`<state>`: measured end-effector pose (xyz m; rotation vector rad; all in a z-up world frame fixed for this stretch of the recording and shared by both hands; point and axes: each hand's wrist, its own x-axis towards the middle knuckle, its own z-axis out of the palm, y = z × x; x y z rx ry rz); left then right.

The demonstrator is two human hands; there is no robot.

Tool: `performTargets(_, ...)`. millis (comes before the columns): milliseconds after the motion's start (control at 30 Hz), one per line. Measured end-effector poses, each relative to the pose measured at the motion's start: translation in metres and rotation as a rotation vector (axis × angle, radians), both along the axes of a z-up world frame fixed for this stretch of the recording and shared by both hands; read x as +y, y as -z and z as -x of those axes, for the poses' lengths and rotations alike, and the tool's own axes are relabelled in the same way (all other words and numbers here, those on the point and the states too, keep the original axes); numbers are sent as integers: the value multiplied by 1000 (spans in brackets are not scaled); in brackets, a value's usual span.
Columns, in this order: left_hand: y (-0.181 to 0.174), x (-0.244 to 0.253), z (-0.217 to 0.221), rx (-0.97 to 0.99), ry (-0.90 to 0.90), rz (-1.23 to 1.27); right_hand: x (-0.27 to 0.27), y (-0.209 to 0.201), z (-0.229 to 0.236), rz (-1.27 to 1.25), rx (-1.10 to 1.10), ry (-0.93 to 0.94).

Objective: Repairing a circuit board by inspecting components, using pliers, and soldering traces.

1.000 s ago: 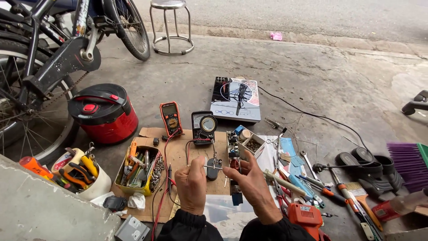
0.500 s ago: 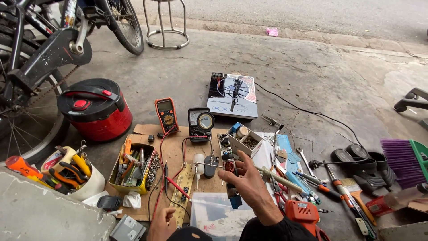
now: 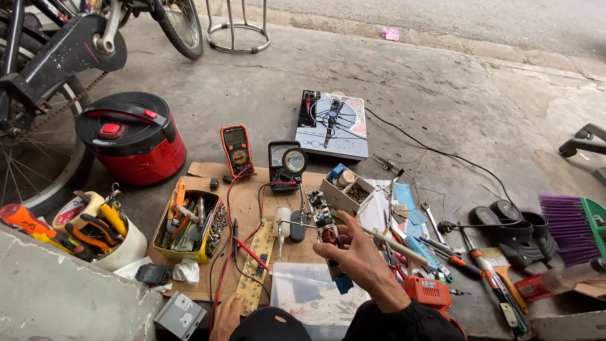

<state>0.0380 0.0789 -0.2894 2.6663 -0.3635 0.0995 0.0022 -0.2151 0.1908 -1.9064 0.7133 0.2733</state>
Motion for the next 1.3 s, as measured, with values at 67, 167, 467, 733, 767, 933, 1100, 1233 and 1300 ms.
performTargets(67, 20, 5, 0, -156, -58, -16, 0, 3, 0, 11, 2, -22)
performTargets(167, -5, 8, 12, -45, -182, -16, -2, 8, -1, 40, 1, -63)
performTargets(467, -52, 19, 22, 31, -181, 258, 15, 18, 13, 63, -164, -69)
performTargets(733, -102, 3, 22, 234, -320, 390, 34, -22, 11, 142, -128, -121)
performTargets(767, -103, 4, 22, 226, -250, 363, 39, -27, 7, 164, -8, -91)
performTargets(933, -128, 10, 31, 318, -220, 380, 51, -32, -1, 181, 132, -93)
performTargets(1100, -146, 1, 41, 294, -155, 263, 44, -16, -11, 175, 117, -40)
performTargets(1233, -133, -5, 42, 236, -165, 221, 43, -15, -15, 209, 129, -46)
performTargets(1300, -131, -5, 44, 200, -168, 242, 43, -15, -15, 195, 140, -46)
